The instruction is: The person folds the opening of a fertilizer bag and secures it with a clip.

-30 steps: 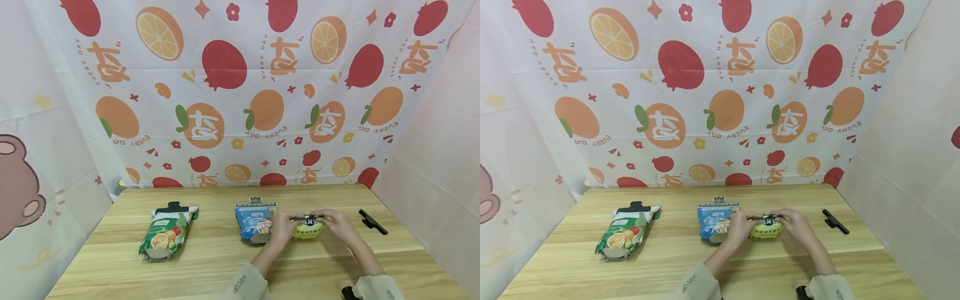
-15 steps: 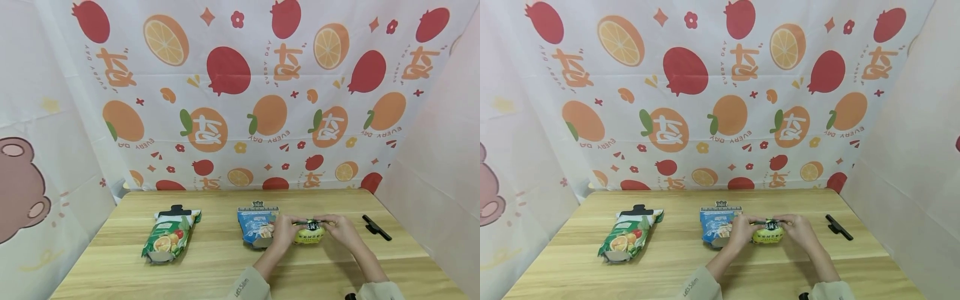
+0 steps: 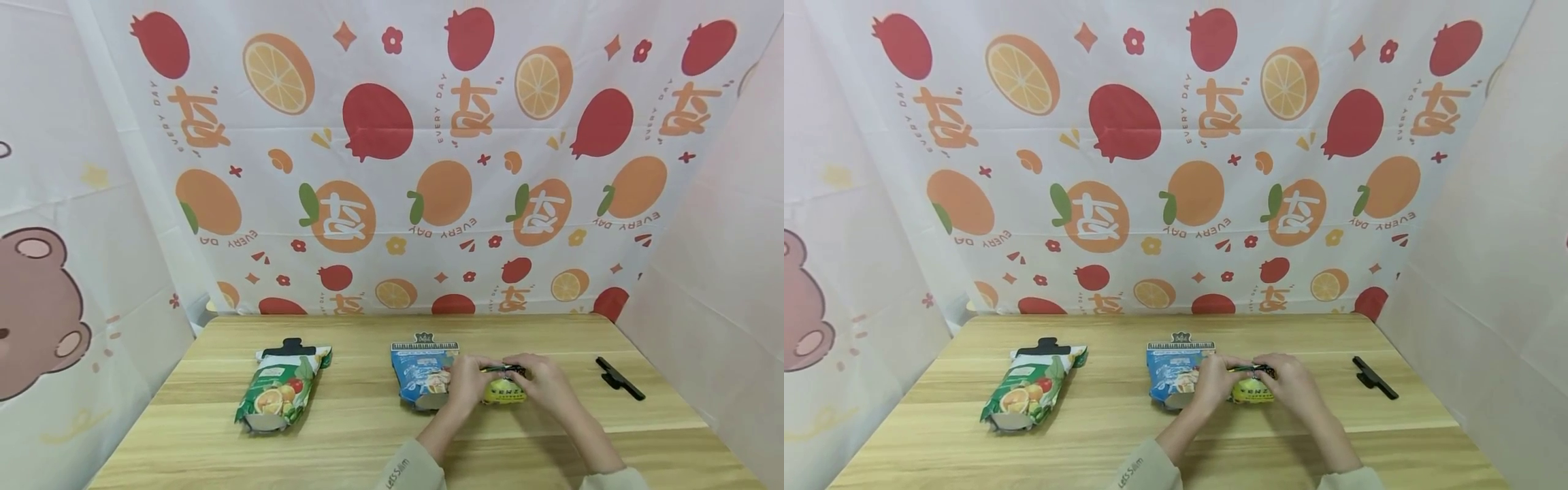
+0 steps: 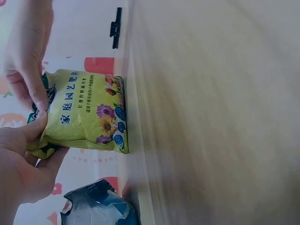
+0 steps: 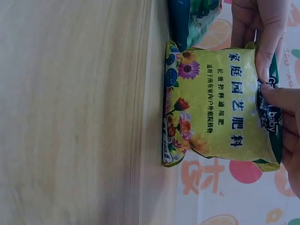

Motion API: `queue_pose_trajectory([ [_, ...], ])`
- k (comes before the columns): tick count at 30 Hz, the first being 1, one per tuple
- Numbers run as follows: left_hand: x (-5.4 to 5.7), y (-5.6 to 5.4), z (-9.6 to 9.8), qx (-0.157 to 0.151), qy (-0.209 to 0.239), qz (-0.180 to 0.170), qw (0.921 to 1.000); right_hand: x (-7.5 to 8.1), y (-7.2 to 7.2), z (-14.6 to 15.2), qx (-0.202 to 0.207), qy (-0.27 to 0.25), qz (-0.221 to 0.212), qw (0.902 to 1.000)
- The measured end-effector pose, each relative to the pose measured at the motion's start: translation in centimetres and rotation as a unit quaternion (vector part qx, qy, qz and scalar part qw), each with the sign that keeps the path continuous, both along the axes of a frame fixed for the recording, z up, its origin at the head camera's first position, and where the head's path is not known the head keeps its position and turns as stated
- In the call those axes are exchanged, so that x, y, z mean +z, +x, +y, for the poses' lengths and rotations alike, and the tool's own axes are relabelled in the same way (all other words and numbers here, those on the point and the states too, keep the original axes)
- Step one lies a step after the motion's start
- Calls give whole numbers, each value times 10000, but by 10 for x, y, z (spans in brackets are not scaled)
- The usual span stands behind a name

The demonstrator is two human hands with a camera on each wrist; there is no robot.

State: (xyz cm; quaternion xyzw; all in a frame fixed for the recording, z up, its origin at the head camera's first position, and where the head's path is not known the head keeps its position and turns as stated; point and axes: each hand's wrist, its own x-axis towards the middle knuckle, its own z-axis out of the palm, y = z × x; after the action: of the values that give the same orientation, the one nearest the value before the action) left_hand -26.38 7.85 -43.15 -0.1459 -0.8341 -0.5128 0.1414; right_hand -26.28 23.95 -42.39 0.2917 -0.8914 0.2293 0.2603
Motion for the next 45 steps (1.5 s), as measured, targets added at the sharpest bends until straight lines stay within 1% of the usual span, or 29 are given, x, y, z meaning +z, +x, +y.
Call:
queue_pose_trajectory([
  [3,0,-1,-1,-71,-39,-31,10000,-2,-1,-1,-73,-198,-23,9998],
  [5,-1,-2,-2,-172,-19,-36,9998,-3,-2,-2,-64,-349,13,9994],
  [7,-1,-3,-4,-273,24,-21,9996,-4,-3,-2,-19,-465,114,9989],
  [11,-1,-5,-7,-495,154,57,9986,-6,-6,-2,-15,-539,394,9978],
  [14,-2,-4,-7,-466,205,57,9987,-7,-7,-2,-35,-570,539,9969],
  [17,-3,-3,-6,-296,294,-18,9991,-7,-8,-2,-3,-541,615,9966],
  [19,-4,-3,-5,-201,338,-19,9992,-6,-8,-2,31,-458,561,9974],
  [21,-3,-3,-4,-170,401,-57,9990,-4,-7,0,73,-388,332,9987],
  [23,-3,-3,-4,-168,434,-105,9989,-2,-6,3,54,-353,-76,9993],
  [27,-2,-2,-2,-116,458,-328,9983,2,-3,11,-222,-428,-982,9940],
  [28,-2,-2,-2,-104,454,-337,9983,2,-3,14,-287,-444,-1116,9924],
  [30,-2,-2,-2,-62,417,-295,9987,2,-3,17,-351,-434,-1242,9907],
  [33,-3,-2,-1,-48,427,-284,9987,2,-5,22,-264,-402,-1154,9922],
  [38,-3,-4,-2,-9,406,-317,9987,0,-10,25,-51,-499,-844,9952],
  [42,-3,-4,-2,20,360,-223,9991,-3,-13,26,-25,-483,-669,9966],
  [45,-3,-4,-2,-6,409,-277,9988,-4,-13,26,-49,-445,-582,9973],
])
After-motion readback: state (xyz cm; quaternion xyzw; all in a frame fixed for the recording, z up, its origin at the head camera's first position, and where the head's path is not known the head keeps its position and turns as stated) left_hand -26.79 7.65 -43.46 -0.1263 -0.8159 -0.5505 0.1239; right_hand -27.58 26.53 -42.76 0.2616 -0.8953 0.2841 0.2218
